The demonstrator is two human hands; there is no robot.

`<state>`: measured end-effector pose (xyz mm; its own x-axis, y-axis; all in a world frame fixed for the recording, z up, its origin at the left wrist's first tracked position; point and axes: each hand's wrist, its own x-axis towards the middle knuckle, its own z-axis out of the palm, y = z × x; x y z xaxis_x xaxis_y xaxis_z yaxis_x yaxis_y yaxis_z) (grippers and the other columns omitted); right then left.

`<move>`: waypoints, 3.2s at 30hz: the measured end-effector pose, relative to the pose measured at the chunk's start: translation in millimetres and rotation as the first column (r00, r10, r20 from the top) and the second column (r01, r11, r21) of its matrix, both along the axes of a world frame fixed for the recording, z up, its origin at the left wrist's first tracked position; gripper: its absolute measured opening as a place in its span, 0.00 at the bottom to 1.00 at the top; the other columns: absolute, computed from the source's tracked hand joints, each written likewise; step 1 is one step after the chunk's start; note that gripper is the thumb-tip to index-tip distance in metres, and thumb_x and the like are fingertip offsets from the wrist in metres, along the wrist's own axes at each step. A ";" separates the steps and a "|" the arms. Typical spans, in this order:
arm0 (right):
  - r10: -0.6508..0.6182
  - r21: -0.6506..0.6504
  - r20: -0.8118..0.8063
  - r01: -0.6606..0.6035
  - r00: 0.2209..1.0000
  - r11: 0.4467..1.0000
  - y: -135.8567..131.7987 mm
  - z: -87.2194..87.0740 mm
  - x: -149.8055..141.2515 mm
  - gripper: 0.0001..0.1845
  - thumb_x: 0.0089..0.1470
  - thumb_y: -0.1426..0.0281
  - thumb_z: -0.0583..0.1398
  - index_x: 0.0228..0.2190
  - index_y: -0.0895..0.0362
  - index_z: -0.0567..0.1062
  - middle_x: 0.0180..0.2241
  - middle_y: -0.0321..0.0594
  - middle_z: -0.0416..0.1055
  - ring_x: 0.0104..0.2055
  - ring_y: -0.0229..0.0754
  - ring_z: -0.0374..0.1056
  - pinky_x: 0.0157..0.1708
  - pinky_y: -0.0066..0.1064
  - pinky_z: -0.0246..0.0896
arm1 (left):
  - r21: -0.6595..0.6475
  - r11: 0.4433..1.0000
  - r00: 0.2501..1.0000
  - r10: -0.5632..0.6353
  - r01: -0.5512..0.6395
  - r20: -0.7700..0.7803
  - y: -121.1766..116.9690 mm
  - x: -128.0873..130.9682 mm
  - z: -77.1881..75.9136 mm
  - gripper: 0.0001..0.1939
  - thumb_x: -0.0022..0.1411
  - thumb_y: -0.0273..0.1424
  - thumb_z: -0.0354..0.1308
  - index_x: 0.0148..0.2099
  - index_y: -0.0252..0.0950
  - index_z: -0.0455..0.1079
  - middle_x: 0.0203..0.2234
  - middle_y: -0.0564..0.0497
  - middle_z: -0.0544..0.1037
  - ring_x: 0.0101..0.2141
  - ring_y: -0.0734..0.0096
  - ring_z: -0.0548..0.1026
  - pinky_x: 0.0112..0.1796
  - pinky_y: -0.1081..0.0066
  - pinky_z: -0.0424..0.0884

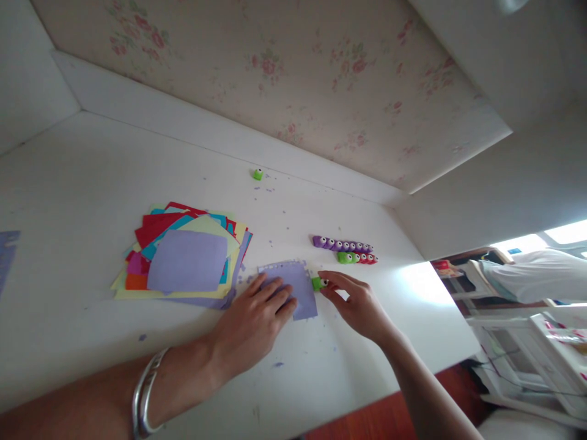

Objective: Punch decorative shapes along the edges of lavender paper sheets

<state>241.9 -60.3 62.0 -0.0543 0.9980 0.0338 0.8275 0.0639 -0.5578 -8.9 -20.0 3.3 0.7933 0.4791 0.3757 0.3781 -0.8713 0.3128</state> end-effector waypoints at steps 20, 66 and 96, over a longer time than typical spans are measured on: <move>0.059 0.045 0.107 -0.064 0.993 0.997 0.2 -5.3 0.6 0.15 0.62 0.67 0.60 0.50 0.51 0.77 0.50 0.42 0.77 0.46 0.47 0.77 0.40 0.36 0.78 | 0.024 1.000 1.000 0.004 -0.004 0.011 -0.2 -0.1 -0.6 0.15 0.70 0.27 0.50 0.56 0.37 0.69 0.56 0.47 0.73 0.58 0.56 0.68 0.62 0.51 0.53; -0.017 -0.384 -0.219 -0.070 0.975 0.921 40.1 11.6 8.1 0.09 0.55 0.61 0.65 0.36 0.51 0.83 0.36 0.39 0.82 0.36 0.43 0.78 0.36 0.33 0.75 | 0.019 1.000 0.998 0.014 -0.015 0.058 0.6 3.5 -3.3 0.14 0.71 0.33 0.51 0.54 0.37 0.72 0.55 0.48 0.74 0.57 0.58 0.67 0.62 0.54 0.53; 0.035 -0.519 0.061 0.001 0.998 0.855 70.5 21.4 -0.6 0.07 0.46 0.63 0.69 0.28 0.52 0.84 0.22 0.35 0.77 0.19 0.36 0.67 0.17 0.26 0.56 | -0.069 0.998 0.995 0.019 -0.012 0.101 0.3 4.2 0.8 0.13 0.69 0.31 0.54 0.53 0.37 0.73 0.54 0.49 0.75 0.57 0.59 0.68 0.62 0.54 0.53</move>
